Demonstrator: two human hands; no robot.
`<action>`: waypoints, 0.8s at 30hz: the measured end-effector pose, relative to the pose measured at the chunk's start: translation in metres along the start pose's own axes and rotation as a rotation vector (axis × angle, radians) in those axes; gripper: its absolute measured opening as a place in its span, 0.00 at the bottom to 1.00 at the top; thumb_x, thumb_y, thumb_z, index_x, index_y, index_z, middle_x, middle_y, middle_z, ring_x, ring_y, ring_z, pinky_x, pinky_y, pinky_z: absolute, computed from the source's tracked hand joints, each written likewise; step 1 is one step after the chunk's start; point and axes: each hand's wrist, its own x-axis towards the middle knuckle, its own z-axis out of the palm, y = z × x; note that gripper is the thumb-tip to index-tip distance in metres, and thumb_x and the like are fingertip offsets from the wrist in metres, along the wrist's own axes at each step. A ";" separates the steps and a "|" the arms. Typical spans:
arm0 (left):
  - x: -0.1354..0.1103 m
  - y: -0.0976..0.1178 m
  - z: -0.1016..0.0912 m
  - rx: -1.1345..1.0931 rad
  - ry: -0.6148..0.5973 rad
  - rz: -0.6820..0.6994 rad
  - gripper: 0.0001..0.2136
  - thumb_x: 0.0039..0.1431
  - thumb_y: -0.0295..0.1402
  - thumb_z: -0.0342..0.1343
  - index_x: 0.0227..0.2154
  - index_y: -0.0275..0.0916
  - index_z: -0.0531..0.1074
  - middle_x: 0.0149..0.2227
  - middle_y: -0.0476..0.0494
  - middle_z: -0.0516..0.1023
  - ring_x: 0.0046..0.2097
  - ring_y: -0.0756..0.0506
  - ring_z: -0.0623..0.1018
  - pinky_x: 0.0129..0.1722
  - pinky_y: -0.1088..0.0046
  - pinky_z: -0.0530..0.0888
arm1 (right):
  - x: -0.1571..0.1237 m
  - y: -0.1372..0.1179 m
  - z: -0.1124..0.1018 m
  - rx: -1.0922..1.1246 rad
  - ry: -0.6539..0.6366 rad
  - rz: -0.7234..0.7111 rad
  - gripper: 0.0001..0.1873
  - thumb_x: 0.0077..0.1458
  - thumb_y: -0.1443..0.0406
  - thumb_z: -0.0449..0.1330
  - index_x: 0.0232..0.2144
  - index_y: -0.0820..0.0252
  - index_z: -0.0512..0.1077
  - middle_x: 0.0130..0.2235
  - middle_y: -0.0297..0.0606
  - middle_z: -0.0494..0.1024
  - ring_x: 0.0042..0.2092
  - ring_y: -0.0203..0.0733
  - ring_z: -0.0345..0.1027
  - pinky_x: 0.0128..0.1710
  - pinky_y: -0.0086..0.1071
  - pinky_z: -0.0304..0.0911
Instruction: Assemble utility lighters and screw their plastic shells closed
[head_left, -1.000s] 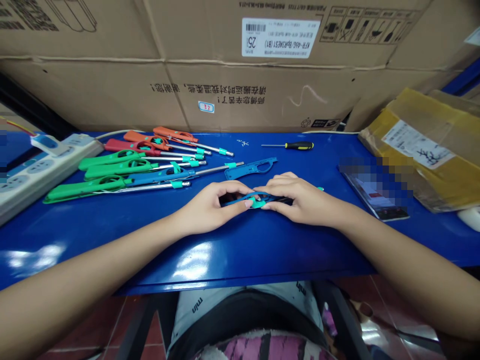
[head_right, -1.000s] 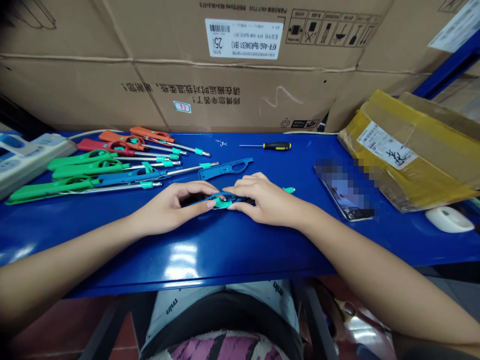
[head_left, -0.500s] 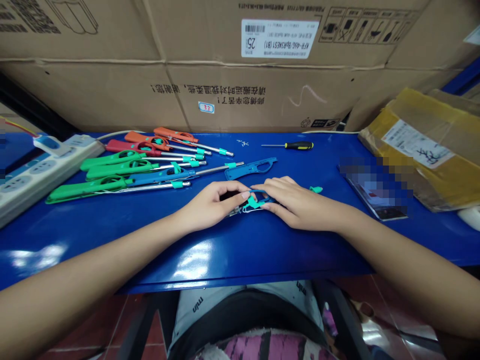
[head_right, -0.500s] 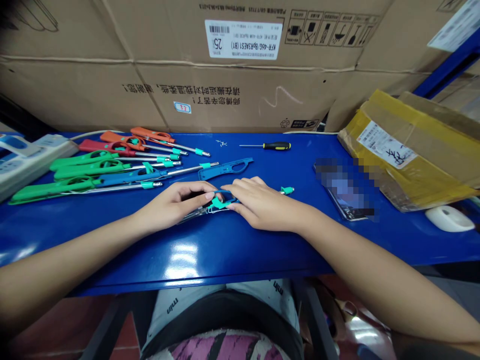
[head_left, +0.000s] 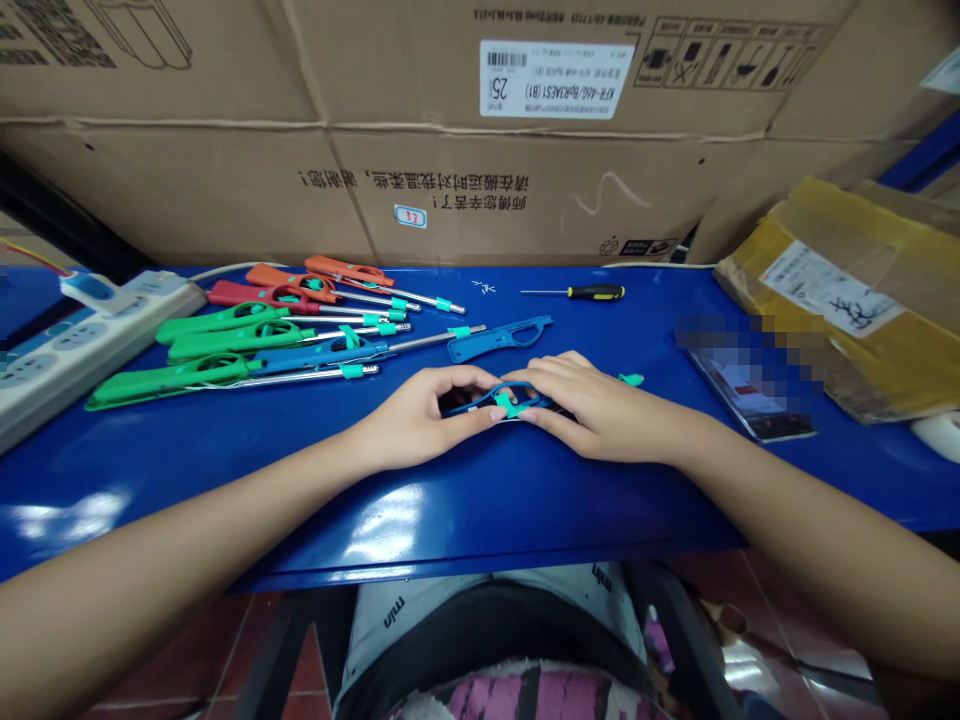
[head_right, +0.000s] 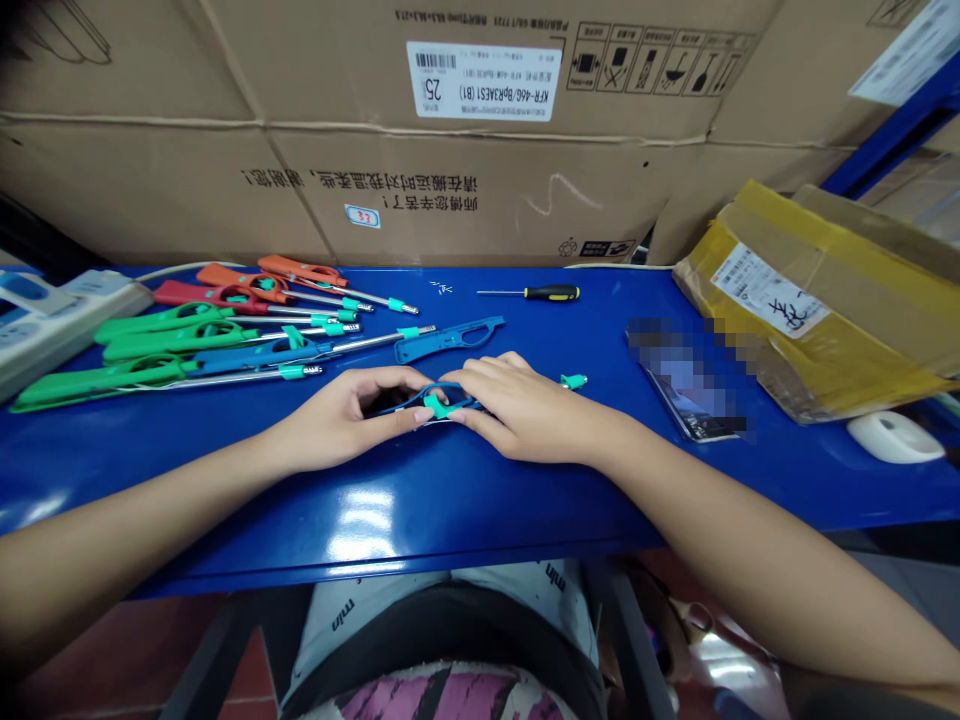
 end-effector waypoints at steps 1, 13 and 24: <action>0.000 0.000 0.000 -0.006 -0.002 -0.001 0.13 0.62 0.41 0.62 0.44 0.37 0.79 0.41 0.44 0.82 0.41 0.45 0.77 0.45 0.67 0.74 | 0.000 0.000 -0.001 0.008 0.001 -0.003 0.19 0.72 0.57 0.48 0.58 0.59 0.67 0.56 0.48 0.76 0.56 0.51 0.67 0.57 0.49 0.57; 0.001 -0.001 -0.001 -0.082 0.001 -0.041 0.12 0.58 0.36 0.65 0.43 0.36 0.79 0.40 0.44 0.80 0.39 0.46 0.75 0.43 0.69 0.71 | -0.001 -0.001 0.000 0.047 0.025 -0.012 0.14 0.71 0.59 0.51 0.52 0.57 0.69 0.55 0.43 0.77 0.57 0.49 0.68 0.57 0.46 0.54; 0.003 -0.004 0.004 -0.088 0.048 -0.046 0.16 0.57 0.36 0.66 0.46 0.36 0.76 0.38 0.45 0.79 0.38 0.47 0.74 0.43 0.68 0.71 | 0.008 -0.004 0.008 0.078 0.136 0.118 0.14 0.68 0.55 0.54 0.38 0.59 0.72 0.37 0.37 0.80 0.39 0.43 0.71 0.47 0.39 0.56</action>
